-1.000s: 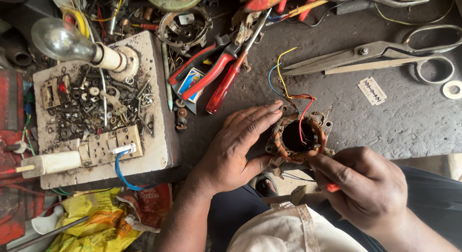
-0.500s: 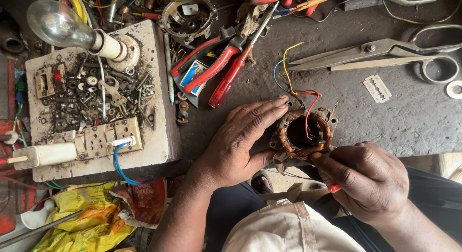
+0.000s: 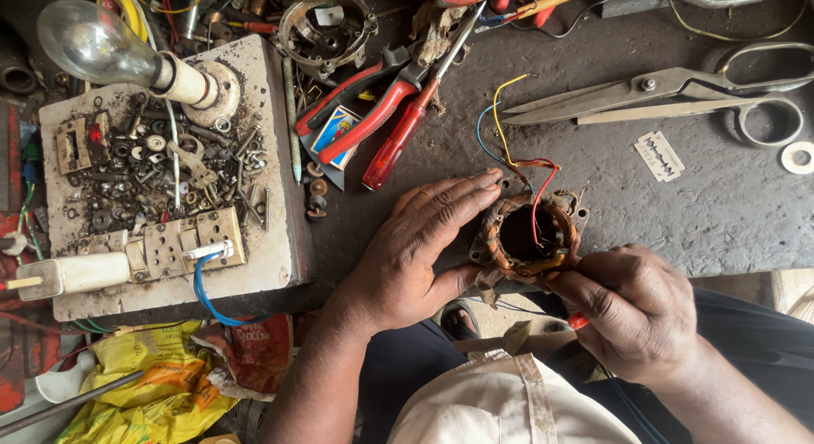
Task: The person is repairing an electrical component, likely a motor or transformer, by manipulating wires and using a screwdriver. They are seated on the floor in a cluttered workshop environment.
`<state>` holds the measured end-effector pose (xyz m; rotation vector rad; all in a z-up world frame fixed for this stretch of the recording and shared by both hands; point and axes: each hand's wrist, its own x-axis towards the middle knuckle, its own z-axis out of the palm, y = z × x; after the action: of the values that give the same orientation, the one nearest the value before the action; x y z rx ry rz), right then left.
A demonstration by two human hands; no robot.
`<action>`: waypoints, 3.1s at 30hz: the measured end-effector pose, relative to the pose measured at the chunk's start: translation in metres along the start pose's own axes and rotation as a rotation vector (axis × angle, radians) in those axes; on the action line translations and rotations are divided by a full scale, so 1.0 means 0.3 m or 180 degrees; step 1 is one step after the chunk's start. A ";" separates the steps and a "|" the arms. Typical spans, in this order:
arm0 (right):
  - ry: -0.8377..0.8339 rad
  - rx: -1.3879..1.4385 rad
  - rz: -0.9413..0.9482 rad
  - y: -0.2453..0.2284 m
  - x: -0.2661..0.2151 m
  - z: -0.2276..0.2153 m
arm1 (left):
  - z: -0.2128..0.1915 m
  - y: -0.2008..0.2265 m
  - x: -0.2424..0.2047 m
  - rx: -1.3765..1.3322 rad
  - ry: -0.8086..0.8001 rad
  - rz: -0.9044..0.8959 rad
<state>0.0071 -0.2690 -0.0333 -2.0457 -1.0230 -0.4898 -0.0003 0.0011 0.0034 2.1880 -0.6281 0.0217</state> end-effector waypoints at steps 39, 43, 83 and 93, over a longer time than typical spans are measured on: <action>-0.0153 0.0459 0.0673 -0.189 -0.060 -0.007 | 0.012 0.152 -0.057 -0.0063 0.0556 -0.0793; -0.0233 0.0303 0.0722 -0.208 -0.048 0.014 | 0.006 0.142 -0.060 -0.0241 0.0360 -0.1032; 0.0433 -0.0613 0.0685 -0.121 -0.057 0.029 | 0.062 0.115 -0.069 -0.0178 0.0448 -0.0062; 0.0322 -0.0569 0.0874 -0.116 -0.060 0.020 | 0.088 0.118 -0.086 -0.0059 0.0650 0.0047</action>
<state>-0.0315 -0.2603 -0.0318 -2.2514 -0.6444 -0.5490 -0.0437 -0.0255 0.0061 2.1295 -0.5265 0.2432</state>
